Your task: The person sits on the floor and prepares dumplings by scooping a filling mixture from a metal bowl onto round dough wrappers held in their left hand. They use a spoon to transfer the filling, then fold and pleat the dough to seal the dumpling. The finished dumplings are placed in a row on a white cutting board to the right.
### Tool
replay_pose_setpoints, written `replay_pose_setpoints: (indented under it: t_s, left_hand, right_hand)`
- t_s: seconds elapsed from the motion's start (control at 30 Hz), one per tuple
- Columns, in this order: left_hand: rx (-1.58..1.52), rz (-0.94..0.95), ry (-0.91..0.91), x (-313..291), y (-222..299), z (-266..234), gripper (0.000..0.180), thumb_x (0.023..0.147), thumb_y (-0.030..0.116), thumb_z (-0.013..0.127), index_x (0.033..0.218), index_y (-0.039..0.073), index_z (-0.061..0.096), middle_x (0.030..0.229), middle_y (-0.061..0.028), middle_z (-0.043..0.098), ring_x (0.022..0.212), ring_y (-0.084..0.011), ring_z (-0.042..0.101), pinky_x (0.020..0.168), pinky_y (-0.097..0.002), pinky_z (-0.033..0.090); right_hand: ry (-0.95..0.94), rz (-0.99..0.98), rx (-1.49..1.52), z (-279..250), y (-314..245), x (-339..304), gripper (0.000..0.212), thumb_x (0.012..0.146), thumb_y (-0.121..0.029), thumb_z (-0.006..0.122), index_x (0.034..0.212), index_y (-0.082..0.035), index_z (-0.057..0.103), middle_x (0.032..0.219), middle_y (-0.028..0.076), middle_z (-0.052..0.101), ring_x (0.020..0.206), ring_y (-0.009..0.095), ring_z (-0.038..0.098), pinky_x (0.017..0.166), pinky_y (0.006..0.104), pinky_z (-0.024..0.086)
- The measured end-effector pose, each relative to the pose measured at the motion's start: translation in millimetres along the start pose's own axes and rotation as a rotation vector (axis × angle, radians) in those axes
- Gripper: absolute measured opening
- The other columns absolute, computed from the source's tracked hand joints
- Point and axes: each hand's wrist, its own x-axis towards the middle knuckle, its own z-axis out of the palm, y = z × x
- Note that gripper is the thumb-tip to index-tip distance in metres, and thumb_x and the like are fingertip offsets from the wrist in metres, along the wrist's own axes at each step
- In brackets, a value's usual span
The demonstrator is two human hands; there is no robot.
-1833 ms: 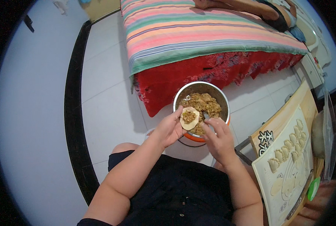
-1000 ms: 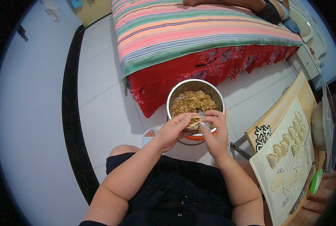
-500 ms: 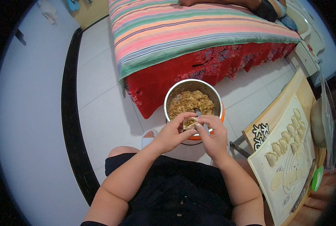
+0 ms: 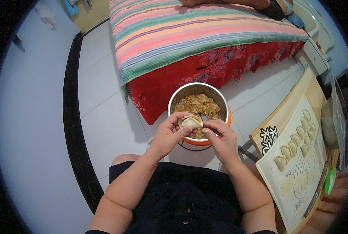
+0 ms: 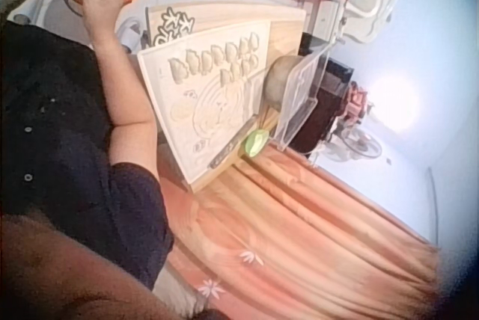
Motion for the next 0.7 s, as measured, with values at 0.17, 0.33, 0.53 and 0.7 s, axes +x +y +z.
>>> replay_pose_setpoints:
  t_s: [0.17,0.33,0.53,0.7]
  left_hand:
    - [0.053,0.016,-0.014,-1.1,-8.3,-2.2,0.040,0.086,0.014,0.064,0.120,0.002,0.047,0.114,-0.0122,0.057,0.101,-0.0203,0.059,0.086,-0.0336,0.052]
    - [0.033,-0.016,-0.044,-3.0,-6.5,-0.8,0.039,0.086,0.007,0.063,0.121,0.002,0.047,0.112,-0.0082,0.058,0.102,-0.0142,0.057,0.088,-0.0275,0.048]
    - [0.060,0.014,-0.044,-3.5,-5.2,-0.1,0.038,0.086,0.007,0.063,0.120,0.003,0.048,0.111,-0.0071,0.059,0.102,-0.0127,0.057,0.087,-0.0261,0.047]
    - [0.080,0.003,-0.064,-4.4,-4.9,1.9,0.037,0.086,0.006,0.062,0.120,0.003,0.048,0.111,-0.0072,0.059,0.101,-0.0122,0.057,0.087,-0.0256,0.047]
  right_hand:
    - [-0.011,0.038,0.011,-1.6,-0.7,0.3,0.015,0.081,-0.006,0.066,0.095,0.001,0.066,0.088,0.008,0.063,0.081,0.014,0.060,0.073,0.0255,0.048]
    - [-0.007,-0.018,-0.105,0.9,-2.5,-1.2,0.012,0.083,-0.005,0.063,0.091,0.002,0.066,0.086,0.010,0.062,0.077,0.018,0.060,0.071,0.0275,0.048]
    - [0.039,-0.153,-0.253,-3.8,1.3,-0.1,0.014,0.081,-0.005,0.064,0.094,-0.001,0.067,0.090,0.013,0.064,0.081,0.023,0.063,0.073,0.0301,0.049]
    - [0.005,-0.149,-0.219,-7.4,-5.2,2.6,0.016,0.077,-0.005,0.068,0.092,-0.002,0.069,0.089,0.014,0.066,0.081,0.023,0.064,0.072,0.0304,0.051]
